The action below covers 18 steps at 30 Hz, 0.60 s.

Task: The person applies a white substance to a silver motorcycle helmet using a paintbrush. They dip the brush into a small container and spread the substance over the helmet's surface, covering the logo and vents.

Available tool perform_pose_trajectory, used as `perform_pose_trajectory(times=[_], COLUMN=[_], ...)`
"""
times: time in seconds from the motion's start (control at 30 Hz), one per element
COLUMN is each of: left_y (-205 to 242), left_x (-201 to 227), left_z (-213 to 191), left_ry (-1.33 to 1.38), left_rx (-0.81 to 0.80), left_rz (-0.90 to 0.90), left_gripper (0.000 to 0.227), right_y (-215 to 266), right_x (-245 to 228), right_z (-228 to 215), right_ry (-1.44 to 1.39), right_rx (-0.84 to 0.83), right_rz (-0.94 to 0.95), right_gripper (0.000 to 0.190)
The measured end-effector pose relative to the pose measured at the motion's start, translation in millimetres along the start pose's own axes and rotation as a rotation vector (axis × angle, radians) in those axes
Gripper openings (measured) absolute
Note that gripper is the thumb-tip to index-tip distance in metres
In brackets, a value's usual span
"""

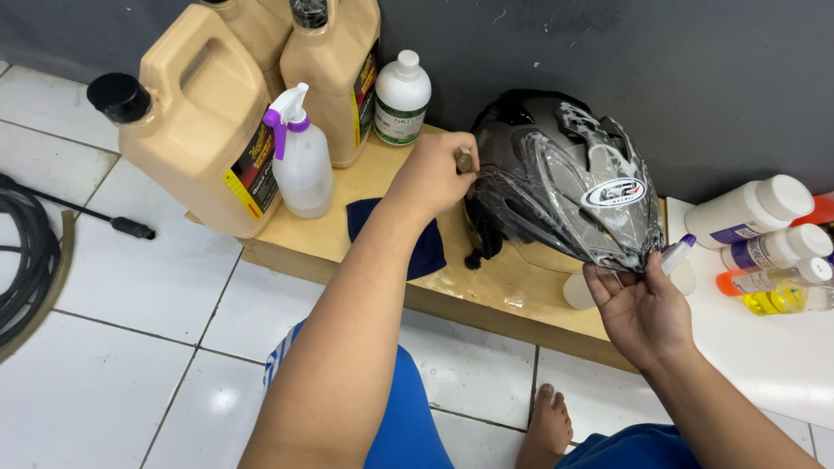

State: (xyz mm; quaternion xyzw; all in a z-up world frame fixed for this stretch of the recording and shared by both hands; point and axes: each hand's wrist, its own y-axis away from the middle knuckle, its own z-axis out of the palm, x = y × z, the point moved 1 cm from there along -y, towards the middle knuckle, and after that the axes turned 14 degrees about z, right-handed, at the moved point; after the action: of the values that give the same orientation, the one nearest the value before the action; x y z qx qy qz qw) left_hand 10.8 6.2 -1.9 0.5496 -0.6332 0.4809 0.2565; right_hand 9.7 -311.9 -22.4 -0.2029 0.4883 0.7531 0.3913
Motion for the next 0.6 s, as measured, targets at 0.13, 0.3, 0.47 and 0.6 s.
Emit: perform_pose_trajectory(times=[0.13,0.3,0.47,0.6], left_y=[3,5,6,12], left_x=[32,45,40,64], left_z=[-2,-3,-8,-2], left_ry=[-0.015,-0.018,0.020,0.164], left_rx=[-0.077,-0.117,-0.104,-0.196], left_rz=[0.018,0.019,0.021,0.067], left_gripper=[0.018,0.021,0.021,0.019], right_y=[0,1,4,6], right_x=[-1,-1,-2,-2], right_z=[1,2,5,7], right_ry=[-0.014,-0.026,-0.032,-0.030], right_rx=[-0.006,0.011,0.032,0.048], right_rz=[-0.003,0.009,0.008,0.031], right_gripper=[0.049,0.045,0.045,0.045])
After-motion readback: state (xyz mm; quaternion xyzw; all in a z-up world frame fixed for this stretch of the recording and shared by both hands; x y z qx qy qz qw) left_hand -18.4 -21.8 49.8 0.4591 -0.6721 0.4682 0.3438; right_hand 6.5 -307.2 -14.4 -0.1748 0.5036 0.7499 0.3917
